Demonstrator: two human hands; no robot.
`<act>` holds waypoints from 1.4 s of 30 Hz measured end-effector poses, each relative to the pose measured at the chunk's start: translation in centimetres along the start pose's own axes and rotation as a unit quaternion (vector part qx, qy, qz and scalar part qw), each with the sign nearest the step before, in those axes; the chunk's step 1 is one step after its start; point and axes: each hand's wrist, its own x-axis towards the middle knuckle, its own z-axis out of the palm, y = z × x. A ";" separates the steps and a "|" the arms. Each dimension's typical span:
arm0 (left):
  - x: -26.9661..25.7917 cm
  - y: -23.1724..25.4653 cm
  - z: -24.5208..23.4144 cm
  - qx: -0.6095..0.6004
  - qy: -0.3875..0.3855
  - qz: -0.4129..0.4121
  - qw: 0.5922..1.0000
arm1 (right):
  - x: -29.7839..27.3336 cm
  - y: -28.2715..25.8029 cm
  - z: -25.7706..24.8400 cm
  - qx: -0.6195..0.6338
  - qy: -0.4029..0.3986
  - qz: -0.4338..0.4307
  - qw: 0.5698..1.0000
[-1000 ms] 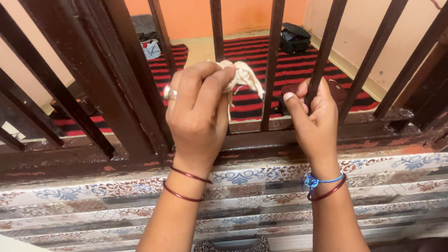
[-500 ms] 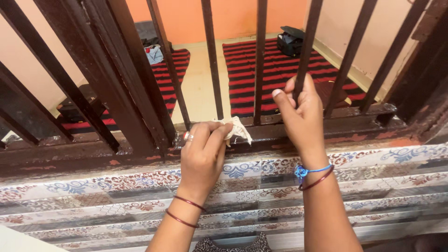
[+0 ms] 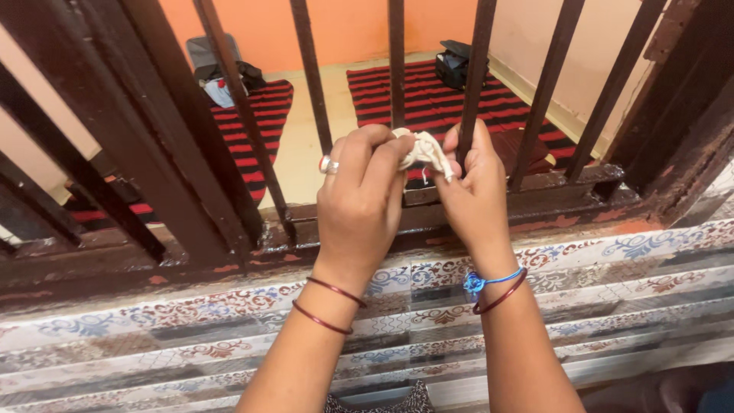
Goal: The person wipes the vertical metal bars of a window with a white cloth, cleaning each bar and the horizontal base frame.
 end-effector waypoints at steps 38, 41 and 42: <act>4.2 2.8 3.6 -0.037 -0.024 0.045 0.998 | -0.9 -0.1 -0.6 -0.124 0.020 -0.116 0.985; 3.9 3.0 4.7 -0.015 -0.030 0.056 0.998 | -0.6 -0.6 -0.3 -0.209 0.027 -0.098 0.973; 3.6 3.1 4.9 -0.007 -0.033 0.053 0.998 | -0.6 -0.7 -0.3 -0.247 0.029 -0.090 0.964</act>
